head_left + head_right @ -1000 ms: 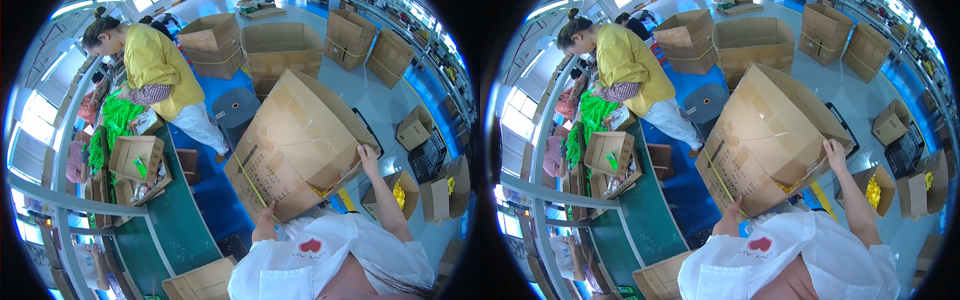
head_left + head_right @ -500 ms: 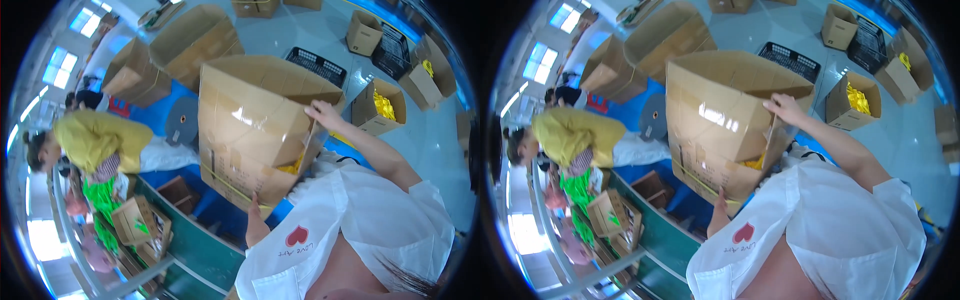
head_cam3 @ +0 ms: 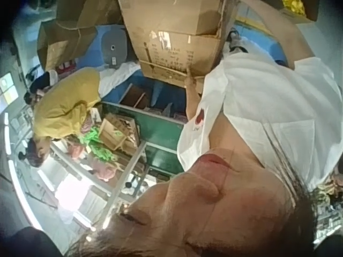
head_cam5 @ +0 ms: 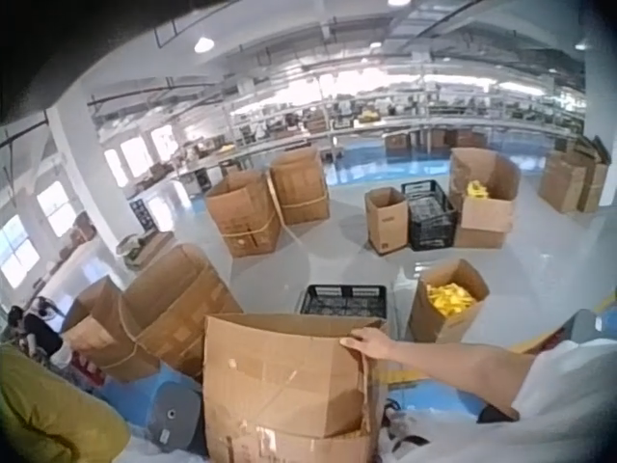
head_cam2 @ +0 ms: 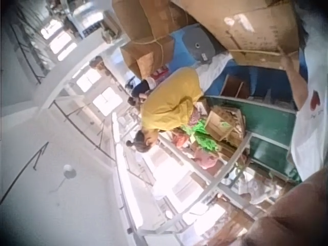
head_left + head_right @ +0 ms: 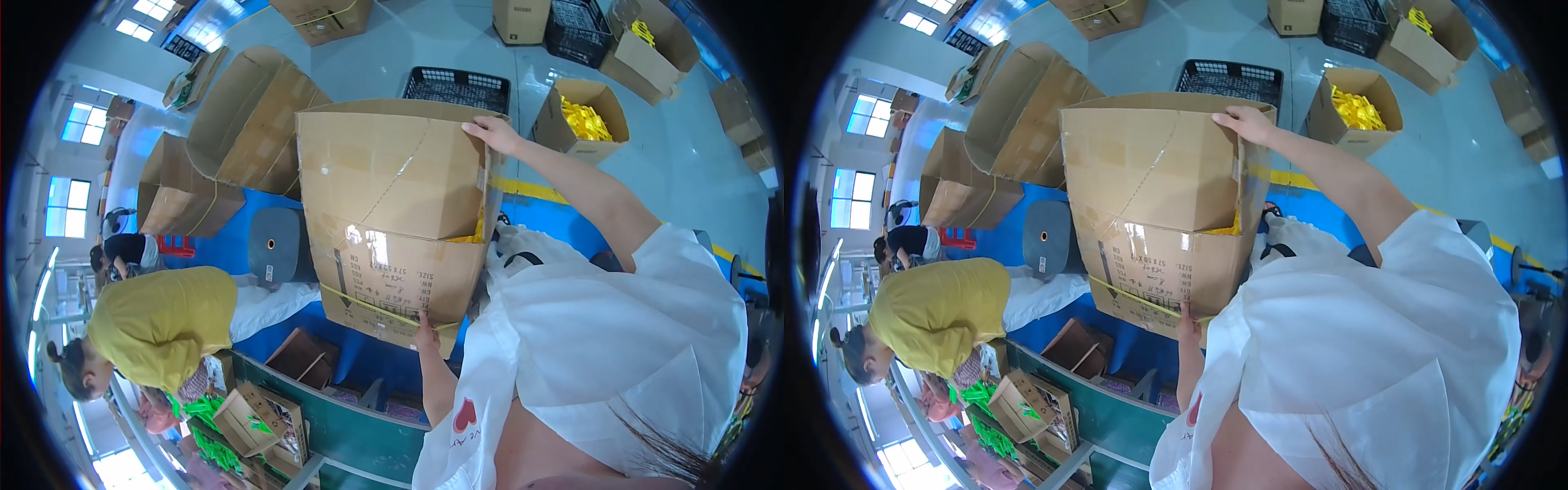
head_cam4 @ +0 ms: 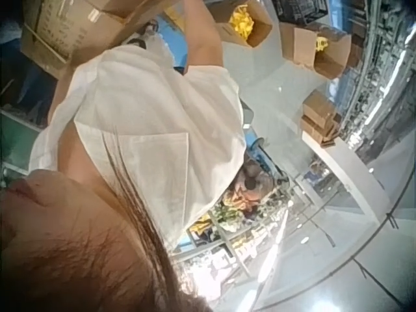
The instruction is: Assembling black plastic components onto yellow frames and organizing boxes at a factory assembly station.
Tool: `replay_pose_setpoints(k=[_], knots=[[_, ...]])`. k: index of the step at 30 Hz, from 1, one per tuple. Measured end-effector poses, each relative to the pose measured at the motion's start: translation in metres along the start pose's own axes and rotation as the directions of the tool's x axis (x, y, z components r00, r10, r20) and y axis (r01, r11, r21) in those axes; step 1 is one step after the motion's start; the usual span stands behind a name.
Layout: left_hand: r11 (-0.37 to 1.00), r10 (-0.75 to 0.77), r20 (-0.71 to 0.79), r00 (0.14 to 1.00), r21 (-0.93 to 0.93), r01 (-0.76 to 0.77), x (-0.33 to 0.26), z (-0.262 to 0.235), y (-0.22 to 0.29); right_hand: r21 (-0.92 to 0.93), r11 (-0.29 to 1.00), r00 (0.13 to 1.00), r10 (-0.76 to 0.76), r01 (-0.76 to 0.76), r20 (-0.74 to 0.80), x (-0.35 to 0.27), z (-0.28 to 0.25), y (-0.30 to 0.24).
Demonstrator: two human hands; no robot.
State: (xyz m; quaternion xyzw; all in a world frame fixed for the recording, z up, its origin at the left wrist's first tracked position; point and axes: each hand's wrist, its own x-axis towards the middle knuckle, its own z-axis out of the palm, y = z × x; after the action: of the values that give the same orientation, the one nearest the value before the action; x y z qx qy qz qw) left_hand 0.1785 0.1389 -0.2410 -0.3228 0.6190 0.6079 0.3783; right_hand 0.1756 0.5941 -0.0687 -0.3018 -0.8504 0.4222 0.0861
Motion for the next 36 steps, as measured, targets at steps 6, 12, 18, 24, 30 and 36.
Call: replay_pose_setpoints(k=[6,12,18,24,30,36], knots=[[0.997,0.007,-0.011,1.000,0.075,-0.007,0.011,-0.052,-0.006,0.054,0.967,0.968,-0.247,0.250,-0.053,-0.036,0.037,-0.037],[0.998,-0.055,-0.138,0.989,0.016,0.057,0.010,-0.053,-0.021,0.086,0.968,0.971,-0.238,0.237,0.008,-0.028,0.036,-0.031],[0.991,-0.057,-0.387,0.920,0.091,0.099,0.005,-0.030,-0.030,-0.056,0.973,0.973,-0.225,0.222,-0.058,-0.002,0.052,-0.020],[0.930,0.177,-0.340,0.924,0.366,-0.043,0.042,0.023,-0.046,0.311,0.948,0.998,-0.058,0.065,-0.034,0.051,0.018,0.096],[0.945,0.213,-0.350,0.912,0.312,-0.101,0.005,0.061,-0.009,0.277,0.960,0.997,0.020,-0.038,0.069,0.052,-0.017,0.075],[0.905,0.241,-0.446,0.862,0.424,-0.034,0.023,0.037,-0.005,0.159,0.983,0.983,-0.112,0.088,0.148,0.050,-0.002,0.063]])
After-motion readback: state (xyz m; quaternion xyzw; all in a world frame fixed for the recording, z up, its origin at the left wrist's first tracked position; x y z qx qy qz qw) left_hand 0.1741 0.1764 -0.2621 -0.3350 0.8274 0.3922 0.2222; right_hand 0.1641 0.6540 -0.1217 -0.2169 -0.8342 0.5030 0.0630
